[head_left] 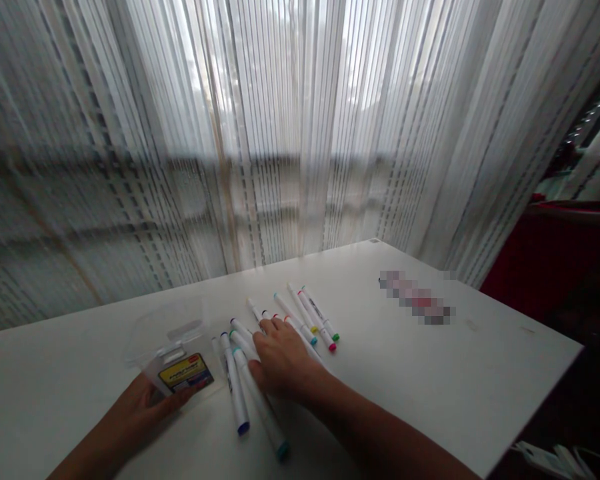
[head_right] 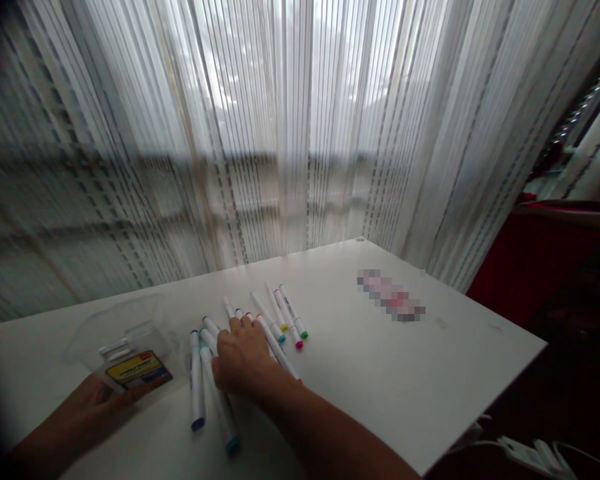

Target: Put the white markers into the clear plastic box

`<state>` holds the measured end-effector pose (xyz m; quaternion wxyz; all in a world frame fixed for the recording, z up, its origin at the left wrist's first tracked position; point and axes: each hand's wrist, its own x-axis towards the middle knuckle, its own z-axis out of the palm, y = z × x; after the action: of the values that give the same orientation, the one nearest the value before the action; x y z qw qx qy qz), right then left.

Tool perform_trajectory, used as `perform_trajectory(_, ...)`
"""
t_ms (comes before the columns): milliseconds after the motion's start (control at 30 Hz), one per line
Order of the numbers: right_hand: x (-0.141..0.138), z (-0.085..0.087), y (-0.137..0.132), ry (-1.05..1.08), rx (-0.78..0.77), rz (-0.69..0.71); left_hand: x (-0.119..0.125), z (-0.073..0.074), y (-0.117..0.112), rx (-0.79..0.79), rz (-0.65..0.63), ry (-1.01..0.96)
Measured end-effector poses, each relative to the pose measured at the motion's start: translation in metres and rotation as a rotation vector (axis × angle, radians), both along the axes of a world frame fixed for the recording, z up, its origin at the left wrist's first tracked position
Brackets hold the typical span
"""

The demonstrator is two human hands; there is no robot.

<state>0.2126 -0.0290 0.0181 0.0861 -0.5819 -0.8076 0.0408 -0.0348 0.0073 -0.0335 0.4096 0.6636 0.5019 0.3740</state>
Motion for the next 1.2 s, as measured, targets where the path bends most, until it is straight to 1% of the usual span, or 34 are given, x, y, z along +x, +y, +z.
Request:
perform_trajectory(100,0.0,0.001,0.0,0.008,-0.009,0.005,0.004,0.003,-0.004,-0.053,-0.015,-0.054)
perform_trajectory(267,0.0,0.002,0.001,0.0,-0.026,0.007,0.004,0.005,-0.003,-0.054,0.001,-0.009)
perform_trajectory(400,0.0,0.003,0.0,0.004,-0.017,0.0,0.002,0.007,-0.001,-0.094,-0.065,-0.013)
perform_trajectory(533,0.0,0.004,-0.001,-0.012,-0.024,-0.001,0.006,0.013,-0.004,-0.069,-0.052,-0.05)
perform_trajectory(667,0.001,0.005,0.0,-0.013,-0.043,-0.008,0.01,0.017,-0.006,-0.09,-0.1,-0.073)
perform_trajectory(833,0.004,0.003,0.003,0.016,-0.032,-0.029,0.01,0.016,-0.003,-0.057,-0.102,-0.116)
perform_trajectory(1033,0.007,0.001,0.009,0.003,-0.034,-0.07,0.011,0.019,-0.003,-0.034,-0.08,-0.139)
perform_trajectory(1133,0.009,0.004,0.011,0.007,-0.027,-0.117,0.009,0.016,-0.001,-0.038,-0.08,-0.168)
perform_trajectory(1200,0.01,0.009,0.01,-0.017,-0.062,-0.144,0.006,0.012,0.002,-0.037,-0.089,-0.187)
